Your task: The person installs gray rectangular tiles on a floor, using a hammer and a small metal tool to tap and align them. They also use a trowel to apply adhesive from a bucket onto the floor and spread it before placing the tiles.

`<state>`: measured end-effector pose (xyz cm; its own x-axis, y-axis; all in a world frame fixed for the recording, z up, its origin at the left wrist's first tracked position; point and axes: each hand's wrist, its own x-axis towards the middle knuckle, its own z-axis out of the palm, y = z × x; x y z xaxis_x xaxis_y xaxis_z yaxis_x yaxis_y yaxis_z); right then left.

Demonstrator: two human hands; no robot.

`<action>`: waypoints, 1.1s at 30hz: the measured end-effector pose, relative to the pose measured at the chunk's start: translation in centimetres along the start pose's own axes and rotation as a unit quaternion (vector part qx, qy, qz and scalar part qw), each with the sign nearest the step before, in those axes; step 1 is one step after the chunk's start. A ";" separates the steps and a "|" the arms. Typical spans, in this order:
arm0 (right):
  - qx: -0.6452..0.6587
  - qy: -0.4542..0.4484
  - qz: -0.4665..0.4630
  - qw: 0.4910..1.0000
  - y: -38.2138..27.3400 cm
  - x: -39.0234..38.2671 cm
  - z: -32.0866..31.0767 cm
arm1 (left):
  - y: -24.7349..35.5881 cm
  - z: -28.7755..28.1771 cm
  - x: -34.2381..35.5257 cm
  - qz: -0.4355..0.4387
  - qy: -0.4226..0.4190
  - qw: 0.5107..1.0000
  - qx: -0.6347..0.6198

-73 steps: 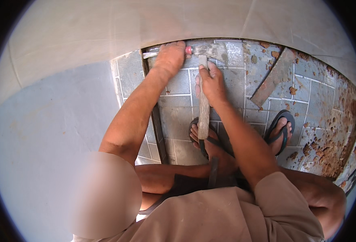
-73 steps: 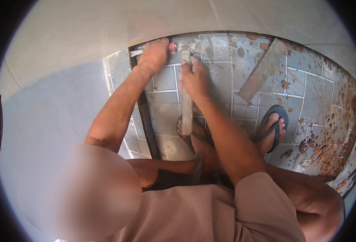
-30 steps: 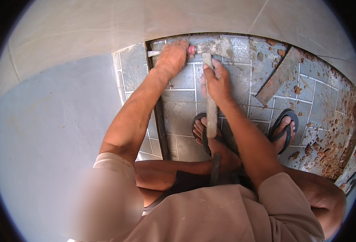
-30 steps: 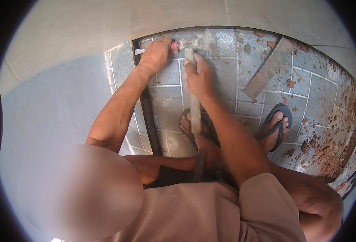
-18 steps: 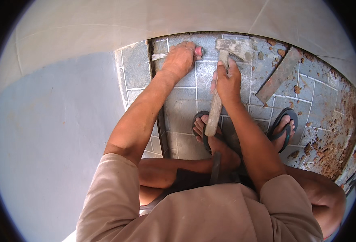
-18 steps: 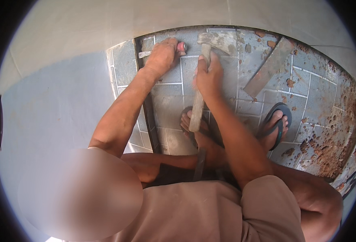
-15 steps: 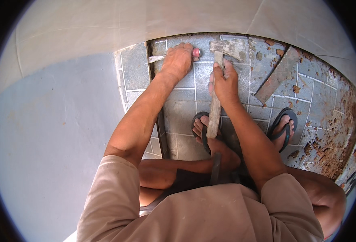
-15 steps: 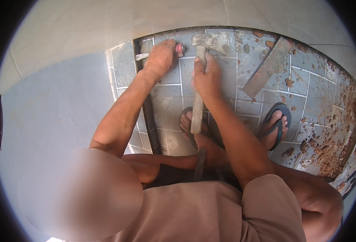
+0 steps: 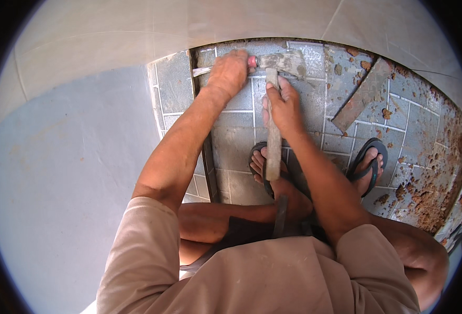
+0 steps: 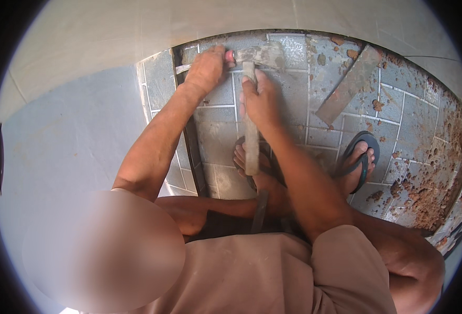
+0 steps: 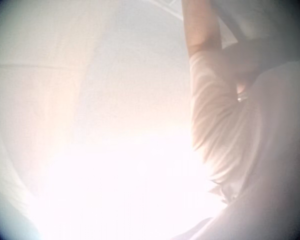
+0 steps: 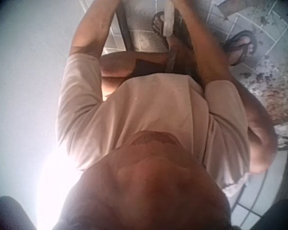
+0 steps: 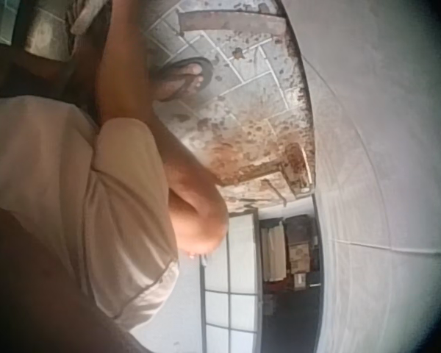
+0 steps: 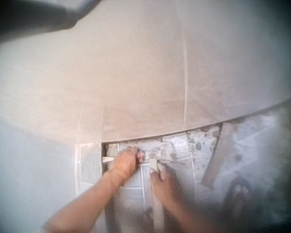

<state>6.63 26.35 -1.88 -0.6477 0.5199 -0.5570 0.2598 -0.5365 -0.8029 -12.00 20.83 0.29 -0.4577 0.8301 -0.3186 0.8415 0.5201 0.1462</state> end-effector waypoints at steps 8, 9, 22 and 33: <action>0.051 0.028 0.000 0.998 -0.4 -0.1 -0.5 | -0.5 0.0 -0.7 0.016 0.016 1.000 -0.003; 0.013 0.039 -0.006 0.999 -0.2 0.0 -0.6 | -0.6 0.1 -0.7 0.019 0.022 1.000 -0.012; -0.060 0.055 -0.098 0.992 -0.2 -0.9 -1.3 | -0.2 0.1 -3.6 0.053 0.027 0.997 -0.056; 0.026 0.058 0.008 0.998 -0.7 -2.2 -1.0 | 0.6 1.0 -2.9 0.011 0.007 1.000 -0.014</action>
<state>8.58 26.26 -0.26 -0.5553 0.5825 -0.5935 0.2308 -0.5777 -0.7830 -9.85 18.49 0.35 -0.4441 0.8436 -0.3018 0.8428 0.5076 0.1788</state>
